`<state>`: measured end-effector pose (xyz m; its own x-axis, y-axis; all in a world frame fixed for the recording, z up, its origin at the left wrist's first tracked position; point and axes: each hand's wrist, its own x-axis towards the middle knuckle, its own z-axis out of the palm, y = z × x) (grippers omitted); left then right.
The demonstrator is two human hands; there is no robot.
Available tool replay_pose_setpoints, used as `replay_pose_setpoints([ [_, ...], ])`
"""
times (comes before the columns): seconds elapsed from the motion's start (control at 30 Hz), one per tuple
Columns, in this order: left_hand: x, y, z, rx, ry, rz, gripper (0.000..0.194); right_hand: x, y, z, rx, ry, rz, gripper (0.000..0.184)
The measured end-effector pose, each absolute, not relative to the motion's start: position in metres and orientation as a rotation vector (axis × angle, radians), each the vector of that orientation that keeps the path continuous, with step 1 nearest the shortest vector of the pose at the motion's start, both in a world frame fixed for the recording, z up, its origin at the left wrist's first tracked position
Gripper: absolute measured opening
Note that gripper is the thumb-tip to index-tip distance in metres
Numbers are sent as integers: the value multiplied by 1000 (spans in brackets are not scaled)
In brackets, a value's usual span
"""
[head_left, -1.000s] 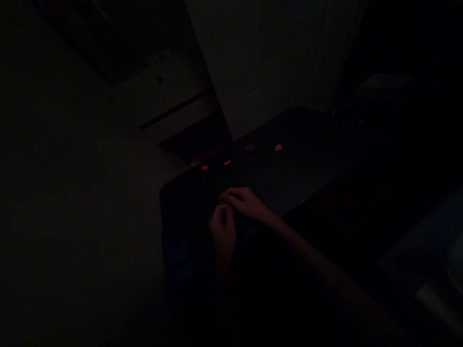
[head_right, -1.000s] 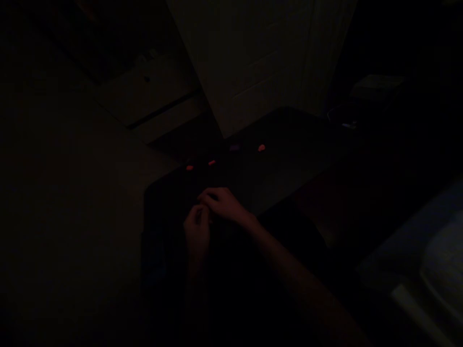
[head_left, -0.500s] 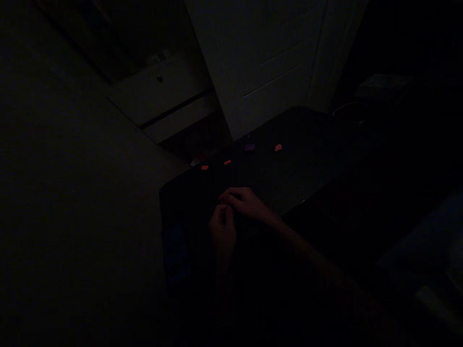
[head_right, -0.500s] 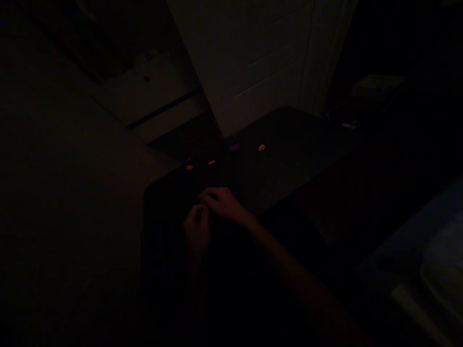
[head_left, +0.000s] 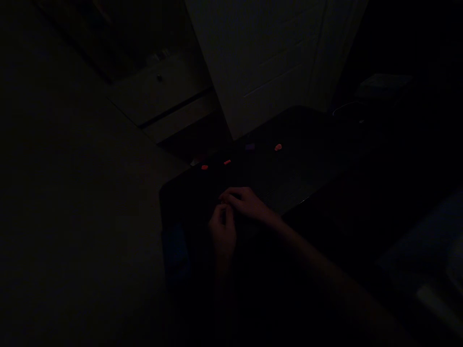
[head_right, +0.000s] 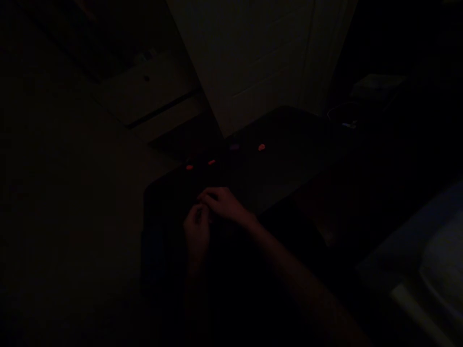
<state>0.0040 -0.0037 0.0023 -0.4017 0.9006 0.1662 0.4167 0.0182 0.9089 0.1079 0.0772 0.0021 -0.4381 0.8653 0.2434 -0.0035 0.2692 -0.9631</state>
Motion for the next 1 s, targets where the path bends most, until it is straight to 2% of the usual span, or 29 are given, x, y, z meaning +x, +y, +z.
replay_pose_setpoints([
  [1.0, 6, -4, 5, 1339, 1835, 1376, 20, 109, 78, 1, -789, -1709, 1267, 23],
])
